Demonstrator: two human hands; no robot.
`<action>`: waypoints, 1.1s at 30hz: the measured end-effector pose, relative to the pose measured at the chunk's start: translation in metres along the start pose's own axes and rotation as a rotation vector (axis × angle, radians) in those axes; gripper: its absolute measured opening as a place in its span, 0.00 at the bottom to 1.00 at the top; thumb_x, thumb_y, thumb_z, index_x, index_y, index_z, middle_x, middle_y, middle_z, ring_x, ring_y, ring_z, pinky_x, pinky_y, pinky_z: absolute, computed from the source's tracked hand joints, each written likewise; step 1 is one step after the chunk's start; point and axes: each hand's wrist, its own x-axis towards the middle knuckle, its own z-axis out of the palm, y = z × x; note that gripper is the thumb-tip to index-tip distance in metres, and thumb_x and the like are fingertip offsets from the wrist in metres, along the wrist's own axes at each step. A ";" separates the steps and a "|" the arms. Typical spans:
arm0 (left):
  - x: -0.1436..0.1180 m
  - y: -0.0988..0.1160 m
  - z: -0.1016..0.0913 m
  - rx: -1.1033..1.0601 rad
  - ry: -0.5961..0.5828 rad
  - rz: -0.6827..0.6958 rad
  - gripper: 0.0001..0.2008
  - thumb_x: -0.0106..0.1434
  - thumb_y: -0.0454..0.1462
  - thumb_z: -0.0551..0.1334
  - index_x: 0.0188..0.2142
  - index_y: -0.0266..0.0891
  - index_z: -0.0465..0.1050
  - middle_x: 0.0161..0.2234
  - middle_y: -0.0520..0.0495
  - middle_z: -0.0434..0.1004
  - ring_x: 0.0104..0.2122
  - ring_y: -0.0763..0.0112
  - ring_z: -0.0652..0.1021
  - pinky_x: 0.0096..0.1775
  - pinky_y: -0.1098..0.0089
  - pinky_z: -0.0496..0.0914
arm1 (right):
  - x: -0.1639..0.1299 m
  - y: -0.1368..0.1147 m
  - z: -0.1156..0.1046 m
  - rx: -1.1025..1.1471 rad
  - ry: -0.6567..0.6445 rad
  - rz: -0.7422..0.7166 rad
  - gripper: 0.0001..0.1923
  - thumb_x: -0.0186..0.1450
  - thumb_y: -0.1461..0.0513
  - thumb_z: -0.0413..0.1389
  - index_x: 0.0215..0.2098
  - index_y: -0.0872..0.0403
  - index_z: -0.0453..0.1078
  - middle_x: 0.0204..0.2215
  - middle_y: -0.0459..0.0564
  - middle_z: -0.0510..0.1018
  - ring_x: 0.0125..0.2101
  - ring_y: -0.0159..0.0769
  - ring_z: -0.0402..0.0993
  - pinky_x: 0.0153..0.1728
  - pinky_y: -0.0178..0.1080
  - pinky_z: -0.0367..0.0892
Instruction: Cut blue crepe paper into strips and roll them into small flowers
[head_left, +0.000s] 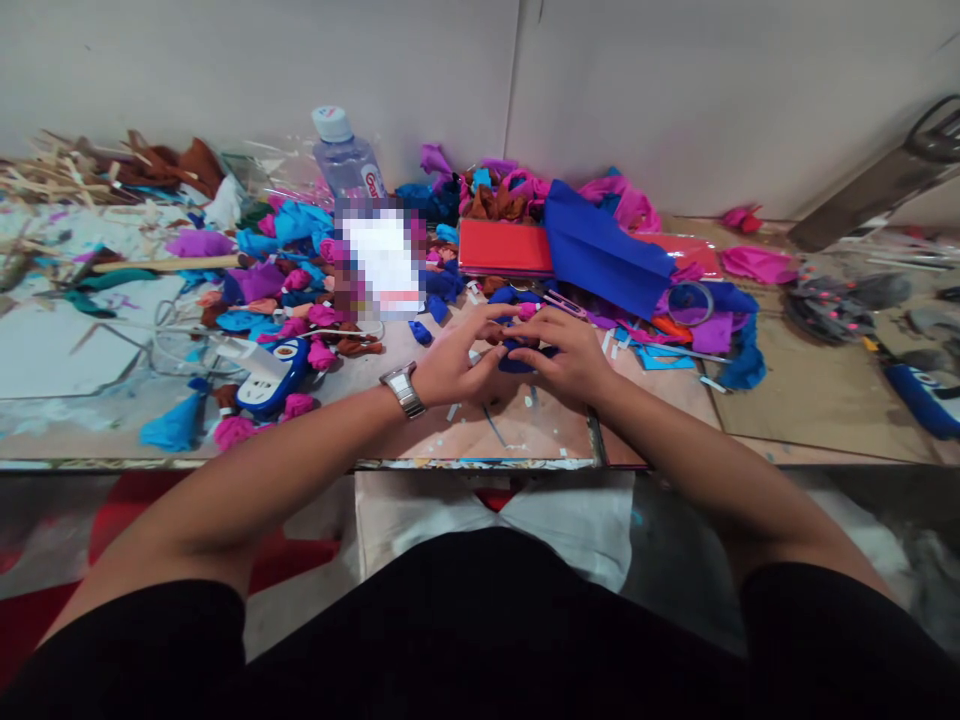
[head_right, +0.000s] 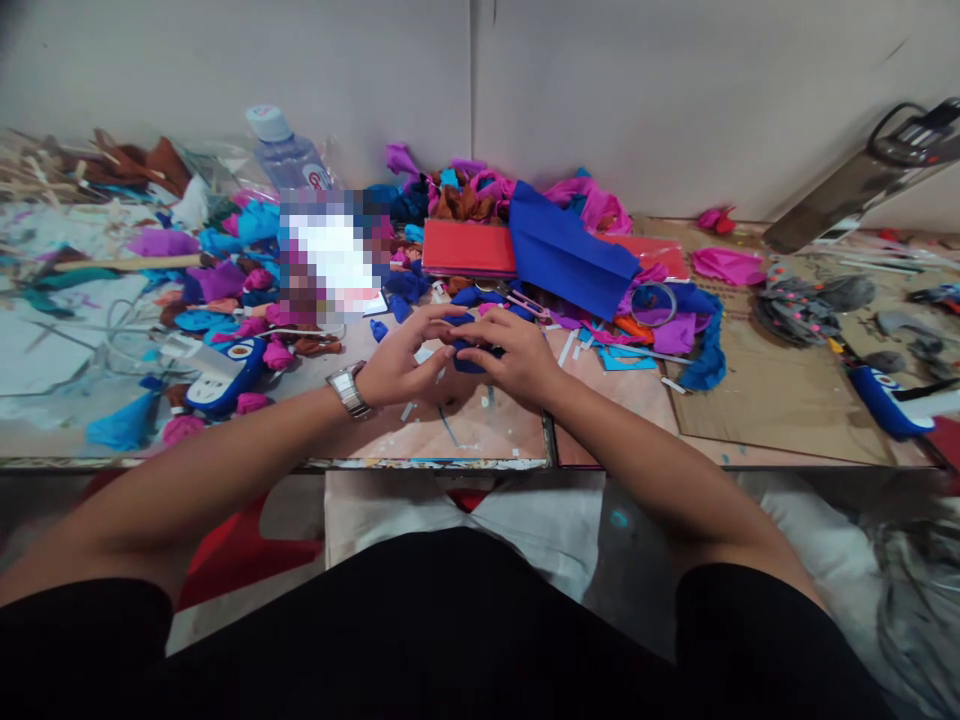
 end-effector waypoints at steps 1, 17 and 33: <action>0.000 -0.001 0.000 -0.037 0.000 -0.019 0.27 0.72 0.42 0.64 0.67 0.43 0.64 0.56 0.36 0.79 0.49 0.60 0.84 0.54 0.57 0.78 | 0.000 0.000 0.000 -0.001 0.009 -0.019 0.15 0.72 0.49 0.62 0.52 0.44 0.82 0.37 0.49 0.80 0.39 0.40 0.78 0.43 0.44 0.74; -0.002 -0.013 0.009 -0.445 -0.166 -0.287 0.23 0.69 0.41 0.67 0.61 0.42 0.67 0.41 0.44 0.84 0.39 0.65 0.85 0.41 0.65 0.79 | 0.004 -0.006 -0.008 0.026 0.098 0.026 0.19 0.74 0.43 0.56 0.44 0.48 0.75 0.41 0.52 0.81 0.41 0.43 0.77 0.44 0.47 0.74; 0.003 -0.008 0.008 -0.377 -0.024 -0.208 0.18 0.68 0.47 0.71 0.50 0.39 0.75 0.44 0.42 0.84 0.42 0.66 0.84 0.46 0.65 0.79 | 0.000 0.002 -0.002 -0.053 -0.065 -0.008 0.25 0.67 0.38 0.61 0.37 0.50 0.76 0.35 0.50 0.82 0.39 0.43 0.78 0.44 0.45 0.70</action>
